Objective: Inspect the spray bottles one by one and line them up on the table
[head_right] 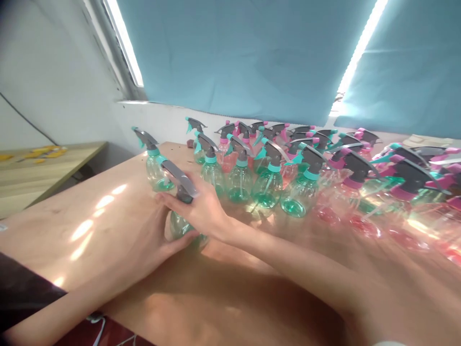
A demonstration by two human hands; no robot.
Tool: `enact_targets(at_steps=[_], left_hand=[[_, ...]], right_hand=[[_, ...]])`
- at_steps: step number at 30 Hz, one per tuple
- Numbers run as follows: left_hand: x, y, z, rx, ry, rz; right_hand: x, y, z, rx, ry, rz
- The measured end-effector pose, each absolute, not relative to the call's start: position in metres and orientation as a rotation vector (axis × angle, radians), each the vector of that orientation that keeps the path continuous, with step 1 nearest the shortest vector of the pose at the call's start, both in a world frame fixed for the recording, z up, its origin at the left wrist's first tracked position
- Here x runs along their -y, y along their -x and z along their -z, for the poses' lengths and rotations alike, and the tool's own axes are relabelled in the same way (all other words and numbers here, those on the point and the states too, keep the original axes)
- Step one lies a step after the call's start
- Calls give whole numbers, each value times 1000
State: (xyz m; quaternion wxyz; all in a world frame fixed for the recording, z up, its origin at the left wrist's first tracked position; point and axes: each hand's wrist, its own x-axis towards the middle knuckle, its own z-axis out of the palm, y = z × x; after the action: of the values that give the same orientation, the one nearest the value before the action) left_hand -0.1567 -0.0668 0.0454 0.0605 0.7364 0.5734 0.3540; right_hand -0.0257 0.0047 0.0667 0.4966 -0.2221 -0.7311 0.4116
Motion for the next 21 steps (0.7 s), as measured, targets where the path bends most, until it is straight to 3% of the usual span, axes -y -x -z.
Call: enact_targets(at_steps=[7, 15, 21], left_hand=[[26, 210, -47, -1985, -2164, -1074], [-15, 224, -65, -2141, -2297, -886], [-32, 226, -69, -2134, -2379, -773]], right_hand=[[-27, 12, -77, 1862, 586, -810], [-77, 3, -108, 1969, 625, 144], [-102, 17, -122, 2045, 921, 441]])
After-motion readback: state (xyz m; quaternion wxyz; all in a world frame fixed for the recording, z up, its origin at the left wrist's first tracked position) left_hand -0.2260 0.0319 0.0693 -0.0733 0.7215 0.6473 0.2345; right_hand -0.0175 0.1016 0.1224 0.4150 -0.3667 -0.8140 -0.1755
